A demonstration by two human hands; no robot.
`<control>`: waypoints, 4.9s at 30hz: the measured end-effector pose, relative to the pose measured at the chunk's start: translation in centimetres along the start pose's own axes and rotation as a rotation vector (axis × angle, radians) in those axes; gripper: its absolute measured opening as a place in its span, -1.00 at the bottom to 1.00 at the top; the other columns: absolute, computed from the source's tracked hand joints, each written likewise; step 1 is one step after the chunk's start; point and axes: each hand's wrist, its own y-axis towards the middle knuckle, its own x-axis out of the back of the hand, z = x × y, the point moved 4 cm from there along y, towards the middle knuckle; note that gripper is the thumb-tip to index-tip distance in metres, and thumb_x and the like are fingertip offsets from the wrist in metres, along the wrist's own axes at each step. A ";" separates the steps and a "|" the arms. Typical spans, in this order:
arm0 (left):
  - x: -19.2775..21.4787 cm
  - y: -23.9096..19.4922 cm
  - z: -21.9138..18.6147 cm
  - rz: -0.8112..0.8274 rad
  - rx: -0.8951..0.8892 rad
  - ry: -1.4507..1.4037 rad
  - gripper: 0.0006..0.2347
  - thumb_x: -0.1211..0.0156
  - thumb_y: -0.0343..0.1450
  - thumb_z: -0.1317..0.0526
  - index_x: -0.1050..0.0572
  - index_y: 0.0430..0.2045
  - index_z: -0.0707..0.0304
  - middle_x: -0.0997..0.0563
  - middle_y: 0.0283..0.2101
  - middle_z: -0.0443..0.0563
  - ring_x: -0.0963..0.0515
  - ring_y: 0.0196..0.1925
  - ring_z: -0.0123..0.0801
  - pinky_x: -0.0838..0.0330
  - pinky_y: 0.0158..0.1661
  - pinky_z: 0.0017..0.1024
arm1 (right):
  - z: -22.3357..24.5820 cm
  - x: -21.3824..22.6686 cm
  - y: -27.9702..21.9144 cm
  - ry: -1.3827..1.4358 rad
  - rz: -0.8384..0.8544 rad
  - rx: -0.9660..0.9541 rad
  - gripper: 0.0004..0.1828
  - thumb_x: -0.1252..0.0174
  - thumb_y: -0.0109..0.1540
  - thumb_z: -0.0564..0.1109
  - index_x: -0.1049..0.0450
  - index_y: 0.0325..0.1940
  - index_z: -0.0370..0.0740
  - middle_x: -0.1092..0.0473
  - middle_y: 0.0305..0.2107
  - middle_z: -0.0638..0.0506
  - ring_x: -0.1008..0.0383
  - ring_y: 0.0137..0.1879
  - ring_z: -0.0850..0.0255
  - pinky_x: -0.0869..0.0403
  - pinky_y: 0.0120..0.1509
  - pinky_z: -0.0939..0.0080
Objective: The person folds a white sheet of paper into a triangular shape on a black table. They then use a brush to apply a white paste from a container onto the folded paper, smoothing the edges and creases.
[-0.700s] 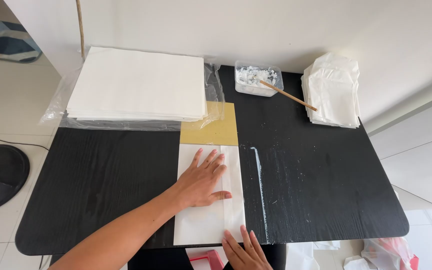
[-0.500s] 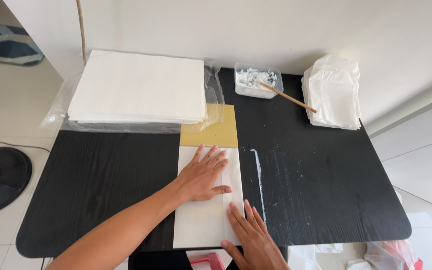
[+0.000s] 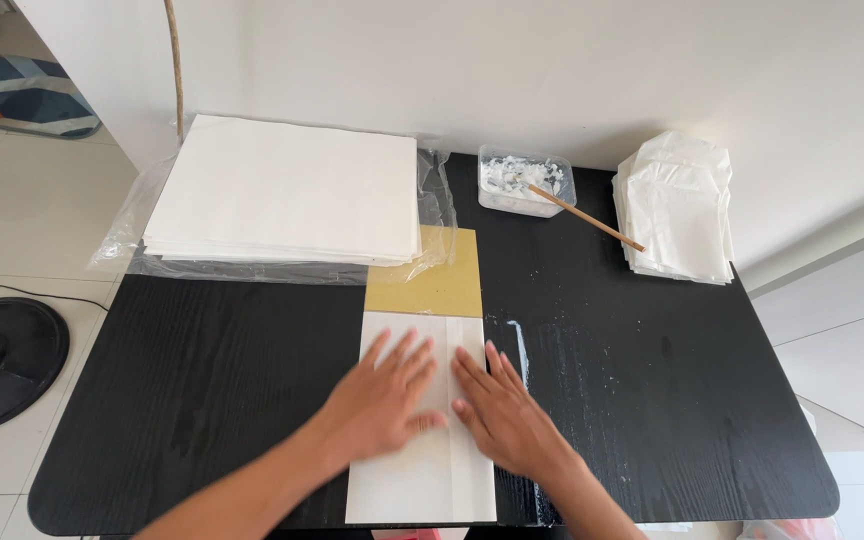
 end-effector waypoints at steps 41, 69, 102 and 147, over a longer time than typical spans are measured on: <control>-4.1 -11.1 -5.8 -0.095 0.185 -0.151 -0.22 -0.16 0.49 -0.29 -0.09 0.40 0.36 -0.07 0.50 0.25 0.00 0.53 -0.03 0.13 0.34 0.01 | 4.2 -6.8 -8.6 0.099 0.071 -0.260 0.06 -0.16 0.29 0.47 0.22 0.63 0.04 0.34 0.60 0.11 0.55 0.67 0.01 0.33 0.63 -0.10; -0.4 -12.4 -7.8 -0.171 0.332 -0.566 -0.58 0.21 0.55 0.18 -0.28 0.31 0.34 -0.36 0.40 0.14 -0.26 0.47 -0.17 -0.09 0.29 -0.15 | 3.1 -9.9 -9.4 0.126 -0.476 -0.142 -0.02 -0.08 -0.18 -0.48 -0.32 0.38 -0.20 -0.38 0.30 -0.01 -0.23 0.50 0.05 -0.26 0.47 -0.05; -0.9 -7.4 -2.7 -0.278 0.486 -0.747 -0.71 -0.07 0.50 0.19 -0.48 0.11 0.22 -0.76 -0.09 -0.14 -0.71 0.02 -0.29 -0.55 -0.03 -0.28 | 3.3 -1.0 -5.2 0.597 -0.103 -0.412 -0.52 -0.02 0.32 0.14 -0.45 0.27 -0.04 -0.58 -0.04 0.14 -0.56 0.03 0.32 -0.45 0.11 0.32; 5.2 -2.5 -3.7 0.021 0.095 -0.758 -0.60 -0.17 0.38 -0.02 -0.52 0.13 -0.13 -0.70 -0.08 -0.22 -0.67 -0.11 -0.36 -0.49 -0.14 -0.35 | 2.9 0.7 -4.9 0.973 -0.008 -0.442 -0.46 -0.27 0.21 0.03 -0.48 0.27 -0.05 -0.59 0.00 0.14 -0.57 0.11 0.36 -0.49 0.27 0.34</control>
